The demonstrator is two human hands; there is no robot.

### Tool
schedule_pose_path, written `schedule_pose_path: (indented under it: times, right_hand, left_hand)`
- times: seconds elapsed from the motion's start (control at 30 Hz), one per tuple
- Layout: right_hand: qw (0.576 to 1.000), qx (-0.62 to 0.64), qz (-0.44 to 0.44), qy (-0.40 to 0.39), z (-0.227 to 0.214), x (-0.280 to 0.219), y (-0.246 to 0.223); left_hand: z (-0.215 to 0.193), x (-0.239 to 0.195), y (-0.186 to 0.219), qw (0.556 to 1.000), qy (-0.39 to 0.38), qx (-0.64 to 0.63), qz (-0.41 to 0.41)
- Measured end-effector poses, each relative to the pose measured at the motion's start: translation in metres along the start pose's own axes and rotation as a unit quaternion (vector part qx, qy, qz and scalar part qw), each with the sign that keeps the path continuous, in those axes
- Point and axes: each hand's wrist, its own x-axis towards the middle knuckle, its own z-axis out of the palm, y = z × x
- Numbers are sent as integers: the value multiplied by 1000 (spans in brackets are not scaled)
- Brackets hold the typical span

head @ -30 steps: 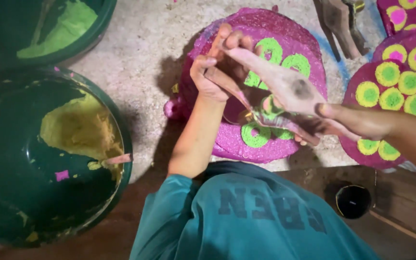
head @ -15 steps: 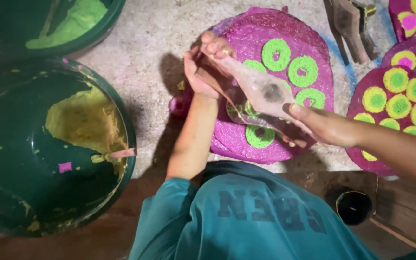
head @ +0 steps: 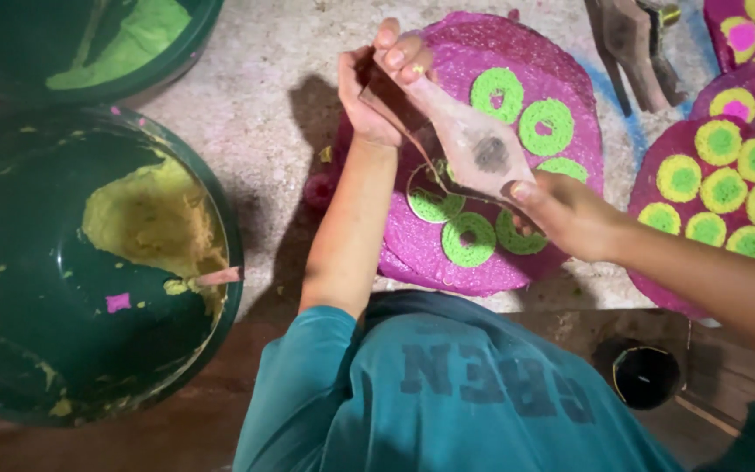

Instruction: The person uses a manual dough press to form green and yellow dough into ring shapes. They scoop dough from green bowls, load it into the press, and eject the shaped rings onto a pink tray. The process repeats continuously, with finished rings accumulating on the tray.

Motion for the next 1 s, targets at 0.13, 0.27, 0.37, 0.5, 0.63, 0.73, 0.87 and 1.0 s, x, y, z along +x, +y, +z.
schedule_pose_path:
  times: [0.13,0.27,0.37,0.5,0.63,0.73,0.87,1.0]
  right_hand:
    - [998,43,-45,-26,12,5,-2]
    - [995,60,32,-76,12,2,12]
    - [991,12,114,-72,1,-2,39]
    - [999,-15,35,-32,-33,-27,81]
    - [981,185,-35,50,-47,-71,86]
    - [944,289,-86,133,-29,-98,69]
    - [904,366,-139,174,-7,-100,55]
    - [873,440,-174,120,-10,-78,68]
  left_hand:
    - [13,-11,15,999,46,25,9]
    - [18,-30,3,996,81,14,22]
    - [13,-39,-21,999,32,-30,31]
    - [19,-37,-32,907,290,287,-101]
    - [62,-60,-15,632,216,712,-217]
    - [94,-95,-19,462,119,845,-242]
    - [105,-115,-31,361,93,887,-275]
    - [102,-107,-36,344,81,901,-251]
